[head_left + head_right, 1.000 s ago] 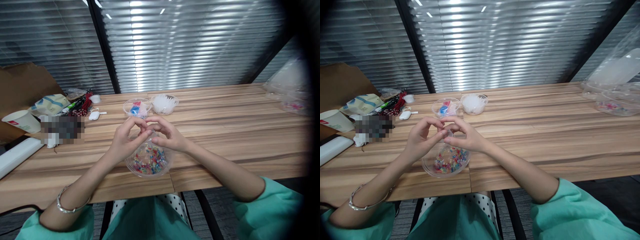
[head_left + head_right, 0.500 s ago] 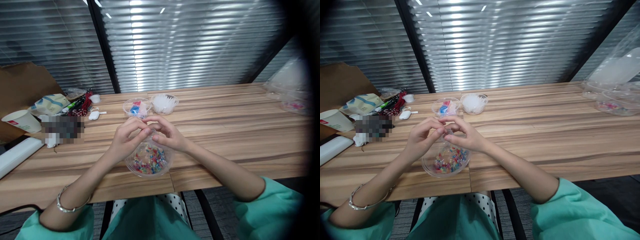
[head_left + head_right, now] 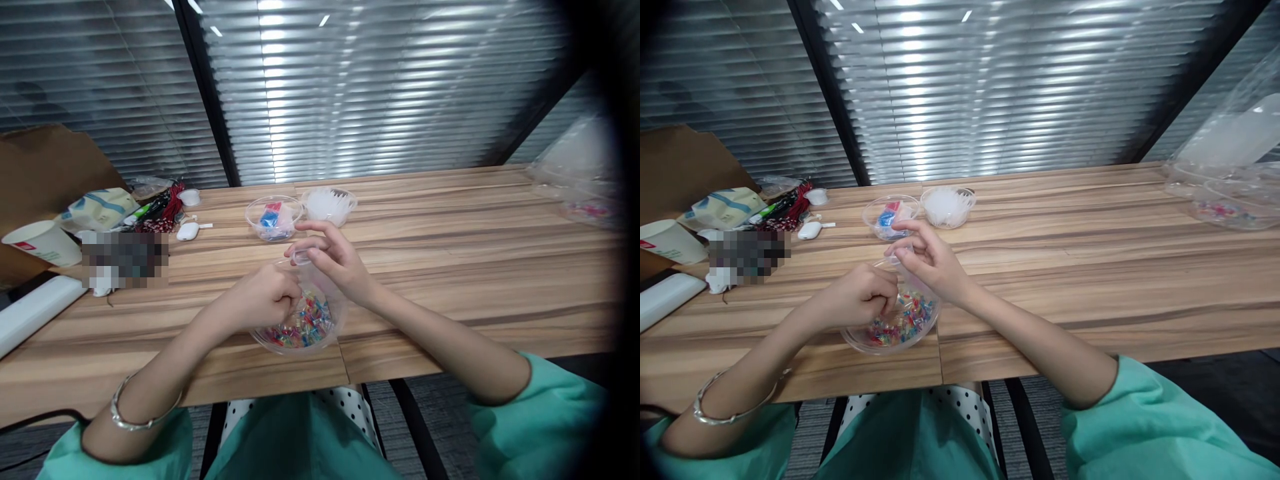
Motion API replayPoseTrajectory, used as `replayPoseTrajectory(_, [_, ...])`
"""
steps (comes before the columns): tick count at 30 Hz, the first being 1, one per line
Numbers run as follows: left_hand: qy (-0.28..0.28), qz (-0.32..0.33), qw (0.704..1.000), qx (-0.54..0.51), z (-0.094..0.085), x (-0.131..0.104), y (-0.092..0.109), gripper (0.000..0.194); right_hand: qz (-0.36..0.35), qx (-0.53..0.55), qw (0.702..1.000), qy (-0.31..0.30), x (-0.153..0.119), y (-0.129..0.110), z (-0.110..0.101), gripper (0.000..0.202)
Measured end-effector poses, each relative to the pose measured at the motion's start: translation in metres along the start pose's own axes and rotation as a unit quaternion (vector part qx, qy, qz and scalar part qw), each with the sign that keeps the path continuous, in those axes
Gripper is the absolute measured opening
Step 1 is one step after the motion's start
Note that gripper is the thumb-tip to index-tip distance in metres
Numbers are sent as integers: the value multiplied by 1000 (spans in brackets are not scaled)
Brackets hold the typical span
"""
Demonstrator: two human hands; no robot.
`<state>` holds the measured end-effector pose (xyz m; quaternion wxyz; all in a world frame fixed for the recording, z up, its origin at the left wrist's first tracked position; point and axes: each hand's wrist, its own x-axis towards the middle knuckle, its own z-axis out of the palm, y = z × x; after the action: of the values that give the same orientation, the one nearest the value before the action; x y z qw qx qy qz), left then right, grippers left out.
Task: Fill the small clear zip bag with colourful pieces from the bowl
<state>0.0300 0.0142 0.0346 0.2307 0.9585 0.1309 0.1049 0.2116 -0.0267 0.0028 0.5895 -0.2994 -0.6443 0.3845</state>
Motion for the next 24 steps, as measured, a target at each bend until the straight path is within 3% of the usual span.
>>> replayPoseTrajectory(3, [-89,-72,991,63,-2,2,4,27,0,3,1000,-10,-1,0,1,40])
replayPoseTrajectory(6, [-120,-81,984,100,-3,3,7,24,-5,-8,1000,-24,-1,1,2,39])
replayPoseTrajectory(13, [-118,-42,984,126,-3,5,6,17,-15,-19,999,-42,-2,5,1,37])
replayPoseTrajectory(24, [-119,-29,991,46,-3,3,4,19,-22,-37,998,-52,-2,6,0,35])
